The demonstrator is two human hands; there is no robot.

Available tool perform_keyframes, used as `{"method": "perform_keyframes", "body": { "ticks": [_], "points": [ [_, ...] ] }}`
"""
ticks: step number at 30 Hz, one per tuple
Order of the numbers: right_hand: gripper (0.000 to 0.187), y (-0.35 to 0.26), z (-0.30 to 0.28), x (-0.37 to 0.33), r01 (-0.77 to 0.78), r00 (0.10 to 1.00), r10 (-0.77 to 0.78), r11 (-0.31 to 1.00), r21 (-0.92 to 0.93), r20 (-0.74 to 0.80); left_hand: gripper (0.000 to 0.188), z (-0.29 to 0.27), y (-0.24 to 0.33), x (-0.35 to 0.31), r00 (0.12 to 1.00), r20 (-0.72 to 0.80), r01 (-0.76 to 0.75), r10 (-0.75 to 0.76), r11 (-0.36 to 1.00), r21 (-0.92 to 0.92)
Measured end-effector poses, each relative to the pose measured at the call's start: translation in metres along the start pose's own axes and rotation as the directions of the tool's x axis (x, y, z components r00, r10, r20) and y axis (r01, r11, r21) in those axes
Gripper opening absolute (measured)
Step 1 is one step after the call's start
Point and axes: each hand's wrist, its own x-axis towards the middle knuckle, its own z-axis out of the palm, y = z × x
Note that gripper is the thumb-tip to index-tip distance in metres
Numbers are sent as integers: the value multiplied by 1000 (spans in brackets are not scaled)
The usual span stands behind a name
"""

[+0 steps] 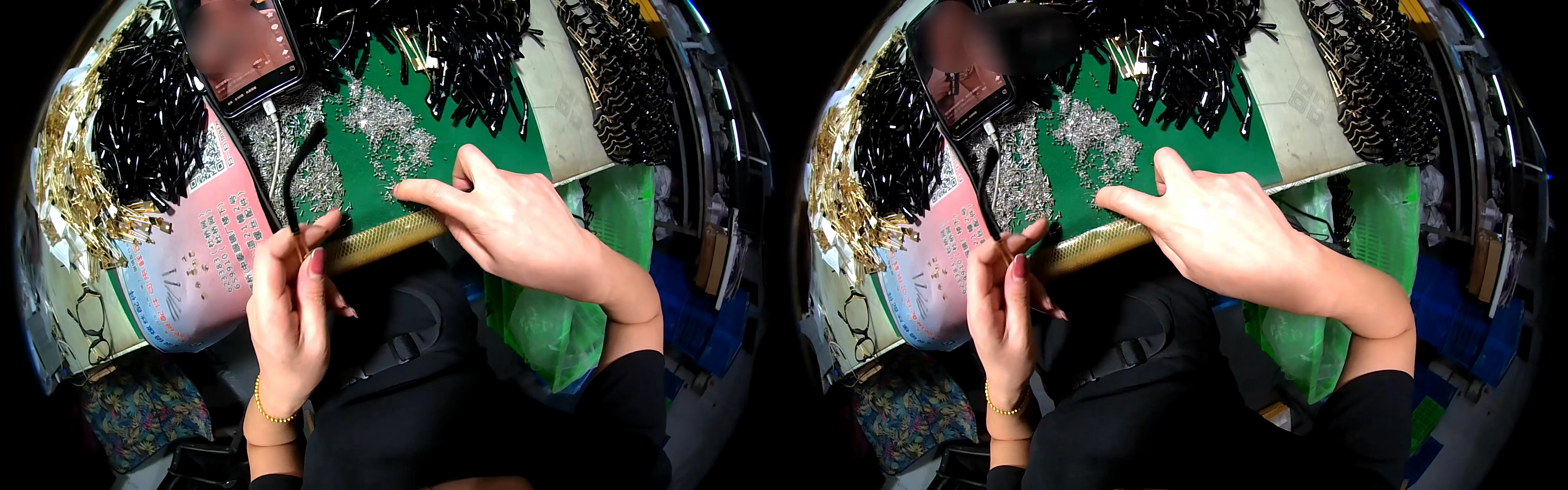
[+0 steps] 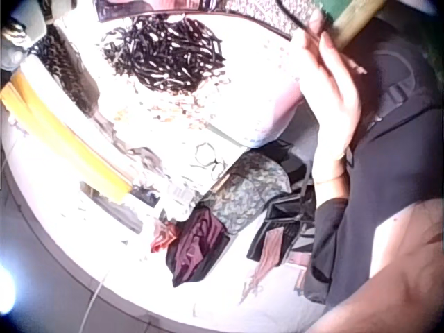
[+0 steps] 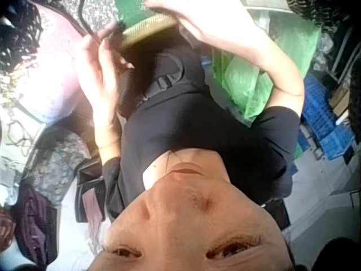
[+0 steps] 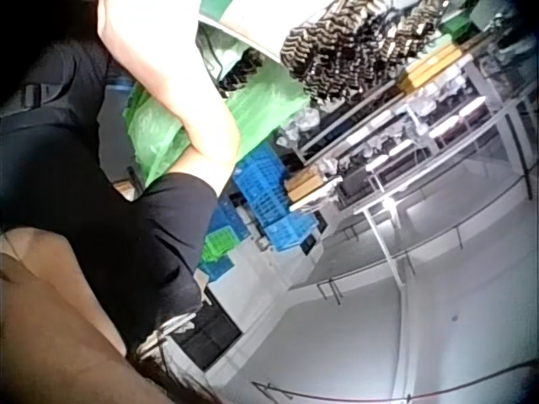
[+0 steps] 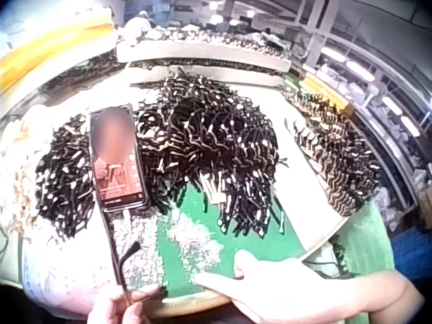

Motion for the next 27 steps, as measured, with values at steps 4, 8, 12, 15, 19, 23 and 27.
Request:
{"method": "perform_keyframes", "body": {
  "ticks": [4, 8, 12, 15, 19, 23, 27],
  "points": [
    [46, -1, -3, 5, -17, 999, 17, 1000, 11, 48, 21, -12, -5, -4, 1000, -29, -11, 10, 1000, -19],
    [48, -7, -11, 12, -62, 986, 65, 998, -21, 151, 24, -14, 0, 2, 995, -65, 76, -78, 997, -25],
    [45, -16, -25, 18, -52, 977, -4, 966, 255, 215, 21, -18, -3, 3, 994, -75, 77, -80, 996, -40],
    [47, -35, -36, 32, -370, 888, -61, 495, 786, 456, 20, -18, -4, 5, 994, -80, 70, -73, 997, -38],
    [51, -45, -23, 41, -516, 831, -114, 212, 830, 545, 19, -18, -9, 5, 995, -90, 31, -31, 1000, -5],
    [52, -48, -21, 47, -517, 826, -154, 178, 837, 542, 19, -18, -12, 5, 995, -97, 3, -1, 1000, 17],
    [52, -46, -20, 49, -519, 825, -150, 181, 835, 545, 20, -15, -7, 5, 995, -99, 5, 2, 998, 69]
  ]
}}
